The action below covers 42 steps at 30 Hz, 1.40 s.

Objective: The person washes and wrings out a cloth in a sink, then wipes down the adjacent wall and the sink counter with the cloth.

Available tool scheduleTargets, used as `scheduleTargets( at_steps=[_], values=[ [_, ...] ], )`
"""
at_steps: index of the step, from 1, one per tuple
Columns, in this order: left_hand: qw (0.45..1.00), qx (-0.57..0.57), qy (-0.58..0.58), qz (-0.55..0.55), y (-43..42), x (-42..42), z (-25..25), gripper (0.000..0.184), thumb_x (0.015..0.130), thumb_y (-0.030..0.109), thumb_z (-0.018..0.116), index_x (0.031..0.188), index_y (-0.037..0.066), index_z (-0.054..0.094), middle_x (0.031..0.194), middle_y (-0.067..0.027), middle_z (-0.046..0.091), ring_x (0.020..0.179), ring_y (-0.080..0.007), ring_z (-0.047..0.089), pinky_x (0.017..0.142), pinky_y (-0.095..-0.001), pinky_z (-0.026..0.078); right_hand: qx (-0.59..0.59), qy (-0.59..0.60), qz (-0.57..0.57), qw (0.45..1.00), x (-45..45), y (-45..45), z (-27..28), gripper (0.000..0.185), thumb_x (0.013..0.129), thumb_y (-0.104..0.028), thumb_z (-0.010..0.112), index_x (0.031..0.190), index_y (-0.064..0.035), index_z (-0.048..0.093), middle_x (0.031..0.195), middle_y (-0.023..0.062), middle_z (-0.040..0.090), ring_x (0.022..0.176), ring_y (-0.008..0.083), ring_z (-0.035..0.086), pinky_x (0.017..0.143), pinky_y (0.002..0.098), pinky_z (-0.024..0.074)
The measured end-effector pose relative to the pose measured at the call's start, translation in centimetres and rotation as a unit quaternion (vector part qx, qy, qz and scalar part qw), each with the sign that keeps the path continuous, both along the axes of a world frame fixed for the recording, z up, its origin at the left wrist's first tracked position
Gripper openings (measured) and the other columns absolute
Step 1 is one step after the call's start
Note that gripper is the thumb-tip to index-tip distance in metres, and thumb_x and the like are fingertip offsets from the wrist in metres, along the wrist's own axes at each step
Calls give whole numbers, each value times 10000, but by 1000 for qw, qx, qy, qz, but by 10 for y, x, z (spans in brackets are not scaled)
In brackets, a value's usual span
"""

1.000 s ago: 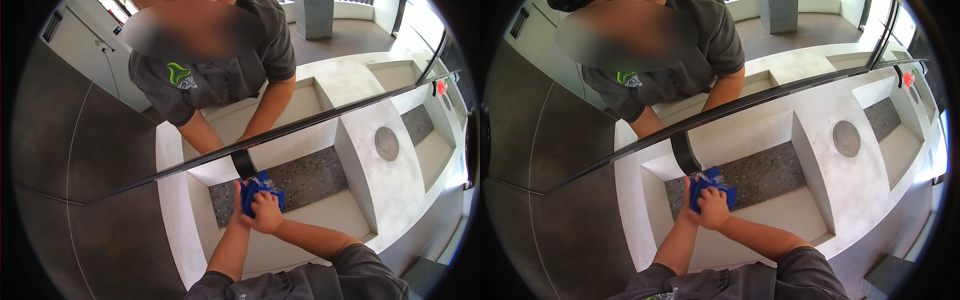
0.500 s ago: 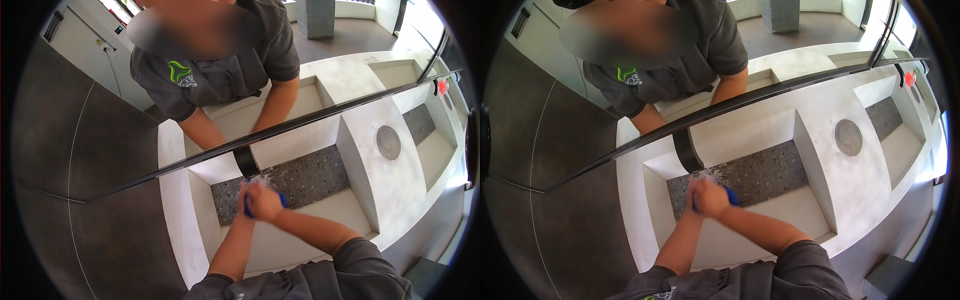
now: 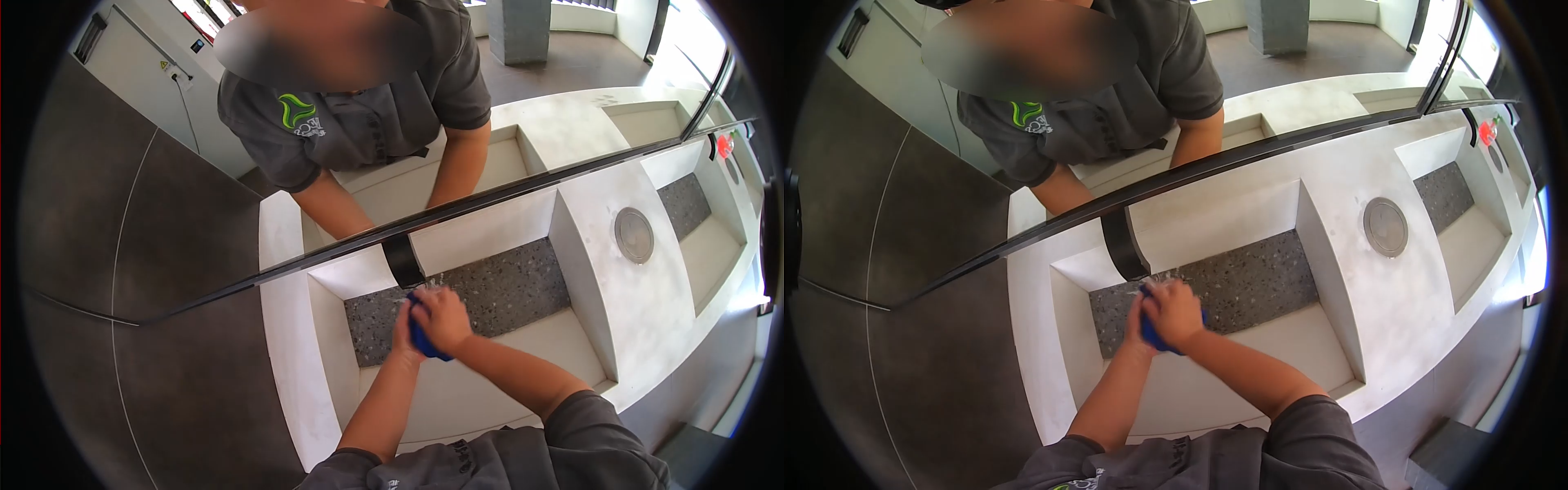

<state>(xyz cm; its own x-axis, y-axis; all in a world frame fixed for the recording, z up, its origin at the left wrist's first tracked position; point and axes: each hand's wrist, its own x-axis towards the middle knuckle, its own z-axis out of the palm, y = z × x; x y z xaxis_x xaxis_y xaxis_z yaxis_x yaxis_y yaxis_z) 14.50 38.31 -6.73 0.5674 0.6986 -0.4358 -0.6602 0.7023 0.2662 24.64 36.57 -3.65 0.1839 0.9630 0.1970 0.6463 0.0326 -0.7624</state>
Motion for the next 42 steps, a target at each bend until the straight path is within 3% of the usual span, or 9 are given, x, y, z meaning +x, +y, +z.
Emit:
scheduleTargets(
  at_steps=[2, 7, 16, 20, 27, 32, 35, 37, 42],
  values=[
    [974, 130, -179, -36, 2, -1, -18, 450, 921, 407, 348, 1183, 62, 471, 1184, -100, 522, 1125, -219, 481, 951, -384, 393, 24, -36, 88, 995, -13, -26, 27, 335, 733, -296, 637, 1041, -170, 599, 979, 134, 537, 911, 311, 517, 724, 433, 429],
    [991, -20, 131, -9, -13, 21, 23, 443, 920, 407, 352, 1177, 67, 474, 1173, -95, 529, 1100, -214, 499, 937, -370, 404, 7, -85, 32, 996, -5, 8, 6, 267, 762, -324, 597, 658, -80, 568, 713, 103, 564, 687, 306, 567, 603, 415, 445],
    [941, 130, 313, -11, 2, -4, -1, 524, 901, 460, 382, 1224, 51, 433, 1204, -99, 512, 1081, -234, 511, 954, -379, 377, -154, 130, -76, 976, 40, 29, -19, 249, 844, -294, 530, 938, -82, 619, 905, 138, 599, 904, 316, 569, 764, 375, 457],
    [969, 54, 235, 61, 3, -6, 23, 644, 860, 584, 383, 1191, 38, 461, 1181, -90, 523, 1133, -215, 456, 991, -368, 305, -157, 271, 112, 943, 47, 23, -46, 411, 868, -387, 484, 1105, -65, 578, 1058, 160, 574, 1027, 301, 529, 885, 364, 399],
    [918, 226, 322, 59, -3, -10, 13, 410, 847, 237, 576, 1184, 39, 450, 1094, -61, 556, 1039, -161, 493, 922, -318, 366, -191, 335, 166, 908, 62, 11, -28, 517, 733, -293, 703, 1154, -40, 541, 1101, 171, 553, 1051, 283, 522, 891, 344, 412],
    [895, 250, 348, 127, 2, -21, 32, 480, 754, 115, 698, 1152, 24, 444, 995, -53, 556, 936, -136, 525, 856, -285, 415, -323, 134, 102, 931, 91, 12, -27, 525, 749, -251, 684, 1207, -64, 506, 1158, 150, 530, 1064, 224, 511, 891, 330, 411],
    [898, 254, 345, 99, -3, -11, 46, 510, 729, 127, 721, 1138, 23, 436, 1044, -56, 531, 973, -138, 508, 882, -294, 399, -115, -10, 95, 989, 77, 10, 1, 531, 766, -246, 671, 1231, -69, 486, 1173, 115, 530, 1092, 185, 482, 917, 329, 390],
    [912, 271, 305, 42, -7, -6, 47, 546, 742, 129, 699, 1192, 9, 415, 1120, -66, 497, 1036, -145, 479, 922, -296, 370, -221, 479, 252, 811, 71, 18, 16, 591, 761, -267, 683, 1272, -86, 448, 1208, 85, 505, 1123, 171, 450, 946, 335, 362],
    [928, 266, 260, 40, 6, -20, 41, 582, 778, 100, 629, 1288, 1, 367, 1238, -99, 449, 1113, -161, 444, 957, -288, 338, -315, 552, 272, 723, 76, 15, 6, 585, 766, -221, 686, 1270, -57, 437, 1145, 51, 539, 1053, 148, 492, 897, 290, 399]
  ],
)
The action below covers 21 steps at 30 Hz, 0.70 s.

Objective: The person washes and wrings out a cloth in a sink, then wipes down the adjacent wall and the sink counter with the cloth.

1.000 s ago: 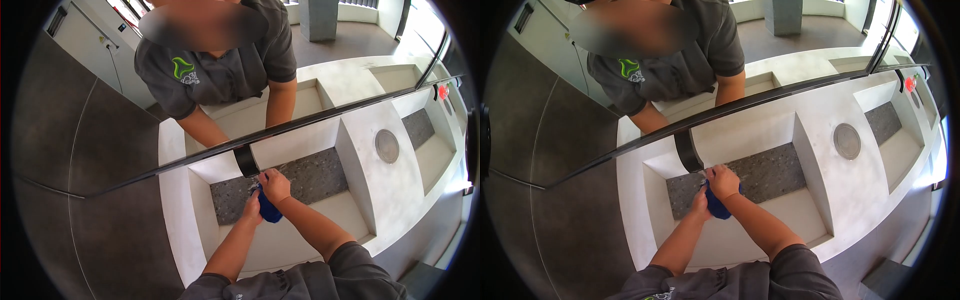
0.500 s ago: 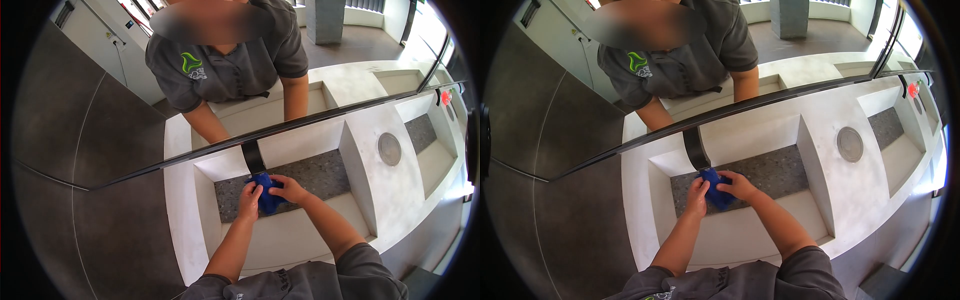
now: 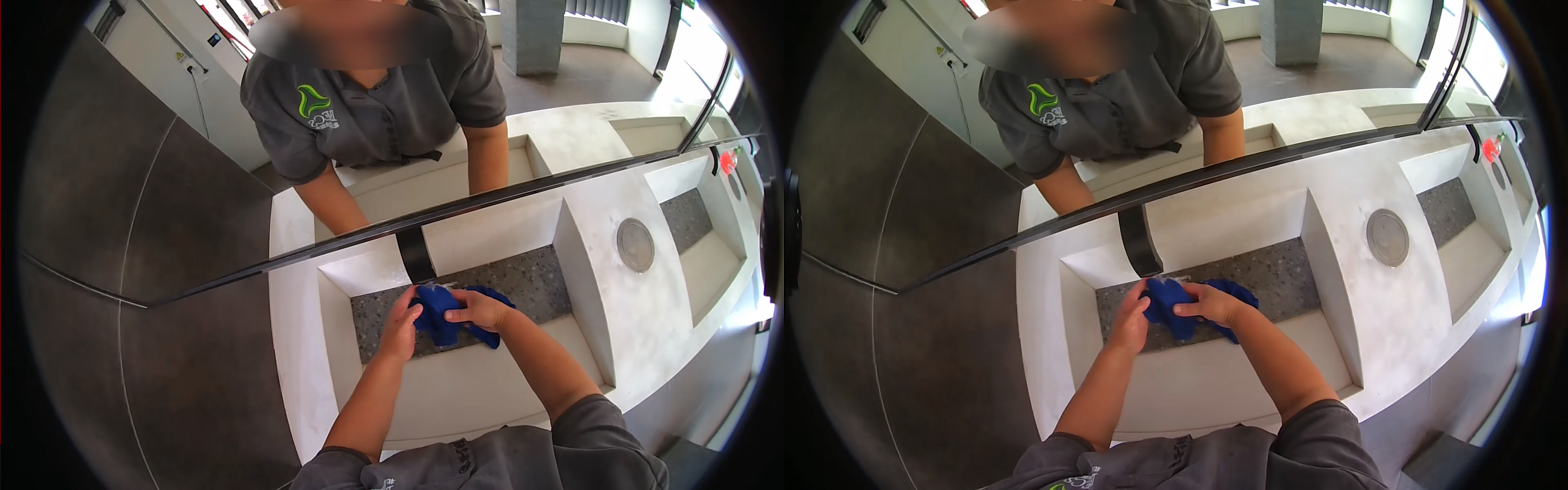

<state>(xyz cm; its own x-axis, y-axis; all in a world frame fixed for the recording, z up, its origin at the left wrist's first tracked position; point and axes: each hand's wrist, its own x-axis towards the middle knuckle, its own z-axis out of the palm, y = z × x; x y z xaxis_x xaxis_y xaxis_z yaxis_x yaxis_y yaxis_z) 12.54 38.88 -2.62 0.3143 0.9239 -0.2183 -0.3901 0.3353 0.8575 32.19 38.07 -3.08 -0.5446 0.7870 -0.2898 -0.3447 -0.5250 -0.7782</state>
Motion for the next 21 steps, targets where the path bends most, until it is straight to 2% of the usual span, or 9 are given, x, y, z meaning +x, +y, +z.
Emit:
scheduleTargets(
  at_steps=[2, 3, 4, 6, 7, 10, 12, 15, 21],
  values=[
    [1000, 9, 18, 10, 2, -13, -1, 585, 792, 90, 603, 1312, 3, 352, 1270, -110, 433, 1123, -167, 443, 960, -286, 336, 3, -185, 28, 982, 7, -4, 11, 518, 758, -205, 689, 1213, -41, 502, 1053, 49, 580, 938, 118, 532, 800, 273, 440],
    [995, 26, 91, 19, 4, -17, 4, 571, 796, 77, 589, 1312, 4, 356, 1285, -115, 423, 1131, -174, 444, 964, -290, 336, 2, -283, -6, 959, 11, -3, 2, 324, 744, -127, 690, 1044, -45, 600, 940, 35, 604, 826, 94, 549, 721, 268, 457],
    [985, 43, 163, 26, 5, -21, 7, 558, 801, 64, 576, 1313, 6, 360, 1301, -120, 413, 1139, -180, 445, 968, -295, 335, 1, -283, -5, 959, 16, -2, -15, 324, 744, -127, 690, 1044, -45, 600, 940, 35, 604, 826, 94, 549, 721, 268, 457],
    [987, 52, 147, 48, 4, -25, -1, 510, 840, 97, 532, 1310, 2, 358, 1273, -119, 442, 1163, -206, 426, 999, -353, 307, 19, -150, -166, 974, 24, 0, -48, 239, 721, -59, 700, 935, -60, 591, 825, 36, 615, 728, 104, 561, 671, 244, 451],
    [992, -13, 74, 101, 0, -20, 9, 509, 846, 129, 548, 1306, 6, 368, 1267, -124, 448, 1153, -215, 441, 993, -370, 319, -2, -66, -207, 976, 23, 0, -18, 191, 706, 14, 686, 810, -74, 551, 795, 26, 603, 716, 112, 574, 696, 244, 468],
    [976, -144, -47, 154, -8, -19, -14, 447, 858, 237, 573, 1218, -2, 457, 1209, -138, 496, 1111, -246, 487, 974, -420, 347, 10, -12, -240, 971, 26, 5, -4, 205, 706, 50, 663, 797, -82, 535, 788, 30, 602, 694, 126, 587, 710, 252, 484],
    [944, -298, -134, 36, -18, -12, -26, 480, 836, 256, 614, 1191, -15, 440, 1092, -128, 545, 1007, -225, 545, 914, -349, 409, -17, 14, -216, 976, 25, 7, 13, 225, 694, 63, 660, 797, -85, 524, 798, 22, 596, 715, 122, 578, 719, 249, 474],
    [932, -334, -105, -91, -32, -8, -42, 395, 819, 278, 636, 1072, 1, 513, 969, -91, 579, 919, -187, 575, 855, -304, 437, 11, -8, -154, 988, 17, 10, 15, 263, 670, 85, 653, 805, -89, 509, 816, 3, 578, 759, 112, 554, 737, 240, 451],
    [972, -85, 204, -84, -15, -18, -23, 337, 772, 157, 669, 1043, 6, 539, 908, -60, 599, 874, -151, 572, 801, -283, 452, 107, -154, -117, 975, 25, 9, 3, 294, 640, 57, 681, 839, -72, 507, 867, -8, 542, 817, 115, 506, 764, 238, 416]
  ],
)
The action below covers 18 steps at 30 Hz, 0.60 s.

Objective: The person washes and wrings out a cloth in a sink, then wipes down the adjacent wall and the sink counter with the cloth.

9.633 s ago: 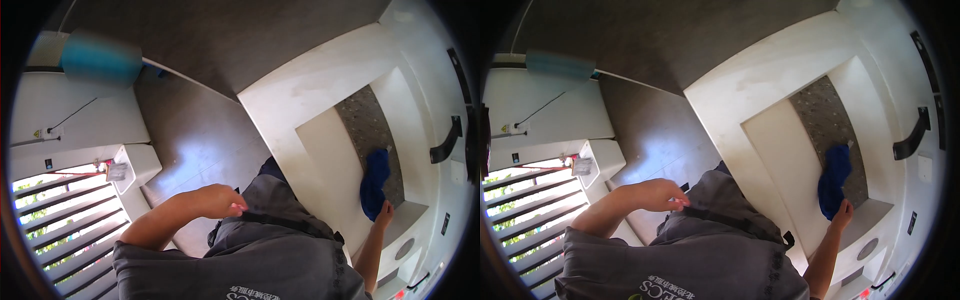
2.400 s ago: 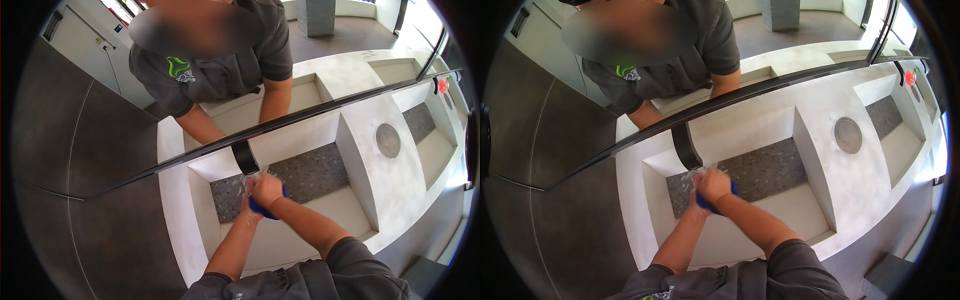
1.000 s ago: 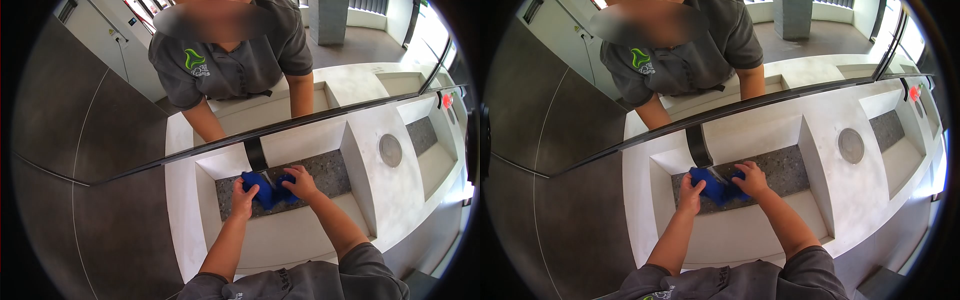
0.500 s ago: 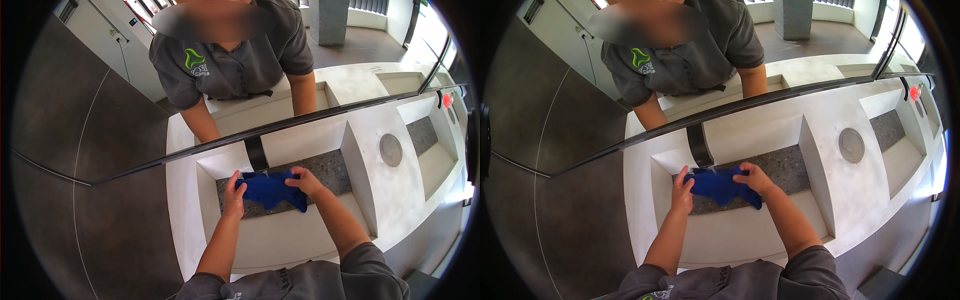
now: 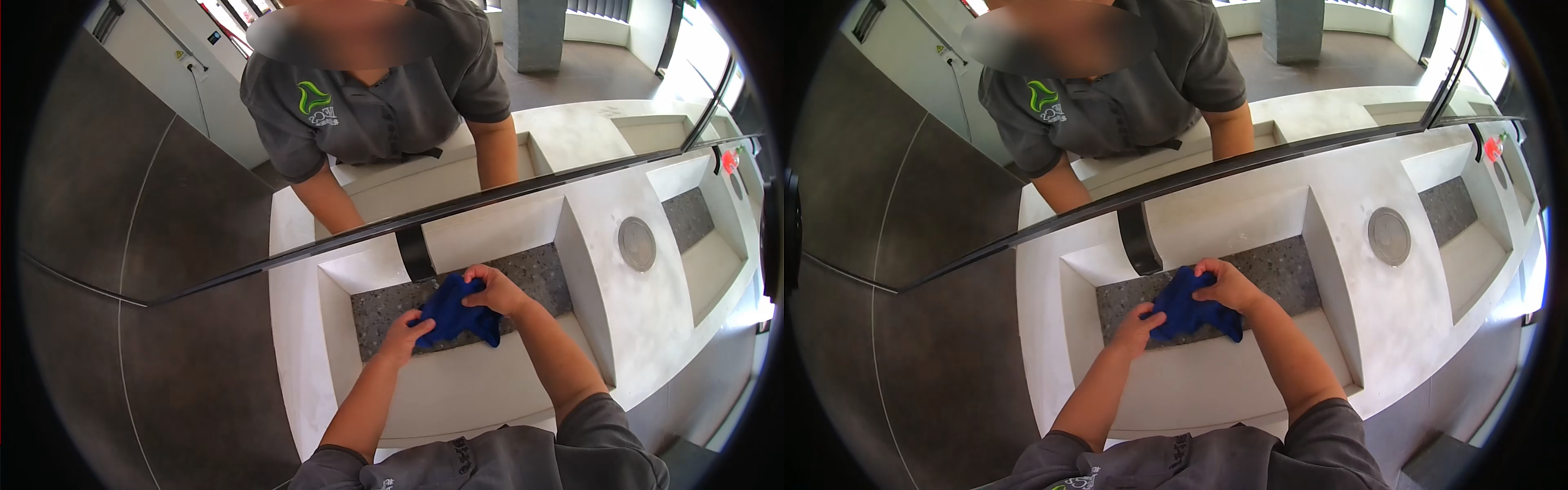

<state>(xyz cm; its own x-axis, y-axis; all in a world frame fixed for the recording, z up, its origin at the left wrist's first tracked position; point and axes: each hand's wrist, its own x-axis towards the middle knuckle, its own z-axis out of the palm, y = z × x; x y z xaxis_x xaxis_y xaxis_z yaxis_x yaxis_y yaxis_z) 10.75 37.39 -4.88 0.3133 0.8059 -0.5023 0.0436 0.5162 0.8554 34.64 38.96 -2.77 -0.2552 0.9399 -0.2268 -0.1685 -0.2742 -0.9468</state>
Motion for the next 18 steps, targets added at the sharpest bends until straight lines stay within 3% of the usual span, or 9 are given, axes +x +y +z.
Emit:
scheduleTargets(
  at_steps=[2, 3, 6, 9, 12, 14, 15, 17, 18],
  values=[
    [995, -9, -71, 65, 11, -9, 12, 294, 761, 106, 655, 1019, 21, 542, 902, -56, 600, 855, -160, 573, 800, -295, 451, 46, -159, 25, 986, 8, -1, 4, 368, 626, 24, 711, 946, -52, 547, 928, 21, 562, 869, 137, 517, 797, 262, 414],
    [981, -21, -142, 127, 14, -13, 19, 262, 750, 56, 641, 994, 37, 546, 896, -52, 601, 836, -168, 573, 800, -308, 450, 46, -158, 25, 986, 11, -2, 7, 368, 626, 24, 711, 946, -52, 547, 928, 21, 562, 869, 137, 517, 797, 262, 414],
    [947, 5, -269, 174, 24, -21, 38, 208, 743, 1, 599, 933, 64, 544, 923, -71, 593, 850, -187, 572, 826, -333, 441, 72, -161, 48, 983, 22, -3, 6, 470, 619, -2, 725, 1058, -48, 566, 996, 57, 590, 922, 159, 536, 839, 279, 411],
    [954, 29, -267, 133, 30, -27, 32, 182, 744, -21, 571, 891, 77, 530, 939, -74, 591, 896, -188, 564, 848, -341, 434, 14, -242, 66, 968, 30, 1, -6, 486, 654, -22, 708, 1117, -34, 561, 1045, 77, 602, 954, 156, 549, 858, 275, 413],
    [941, 34, -314, 126, 35, -25, 21, 256, 778, -13, 541, 1022, 60, 528, 1005, -94, 576, 967, -199, 549, 870, -365, 428, -60, -202, 56, 976, 32, 4, -5, 376, 716, -51, 671, 1076, -7, 575, 1027, 64, 610, 914, 146, 558, 829, 258, 427],
    [949, 25, -288, 130, 34, -13, 33, 301, 807, 9, 525, 1102, 59, 496, 1050, -100, 564, 994, -209, 540, 890, -375, 419, -55, 24, -8, 998, 34, 5, -14, 328, 777, -77, 621, 1095, -17, 563, 1011, 47, 605, 883, 133, 553, 788, 240, 432],
    [956, 17, -262, 134, 33, -6, 40, 350, 836, 31, 510, 1183, 58, 464, 1095, -106, 552, 1022, -220, 532, 910, -386, 409, -54, 24, -8, 998, 31, 6, -19, 328, 777, -77, 621, 1095, -17, 563, 1011, 47, 605, 883, 133, 553, 788, 240, 432],
    [956, 0, -257, 141, 35, 6, 24, 380, 859, 72, 500, 1232, 62, 425, 1136, -111, 533, 1046, -229, 521, 927, -389, 400, -62, 117, -152, 979, 19, 10, -29, 309, 805, -78, 586, 1112, -48, 554, 999, 50, 602, 884, 131, 552, 777, 230, 431],
    [956, -18, -251, 148, 37, 12, 17, 415, 882, 113, 491, 1281, 65, 386, 1177, -116, 515, 1071, -238, 509, 944, -392, 390, -60, 118, -152, 979, 10, 14, -34, 309, 805, -78, 586, 1112, -48, 554, 999, 50, 602, 884, 131, 552, 777, 230, 431]
  ],
)
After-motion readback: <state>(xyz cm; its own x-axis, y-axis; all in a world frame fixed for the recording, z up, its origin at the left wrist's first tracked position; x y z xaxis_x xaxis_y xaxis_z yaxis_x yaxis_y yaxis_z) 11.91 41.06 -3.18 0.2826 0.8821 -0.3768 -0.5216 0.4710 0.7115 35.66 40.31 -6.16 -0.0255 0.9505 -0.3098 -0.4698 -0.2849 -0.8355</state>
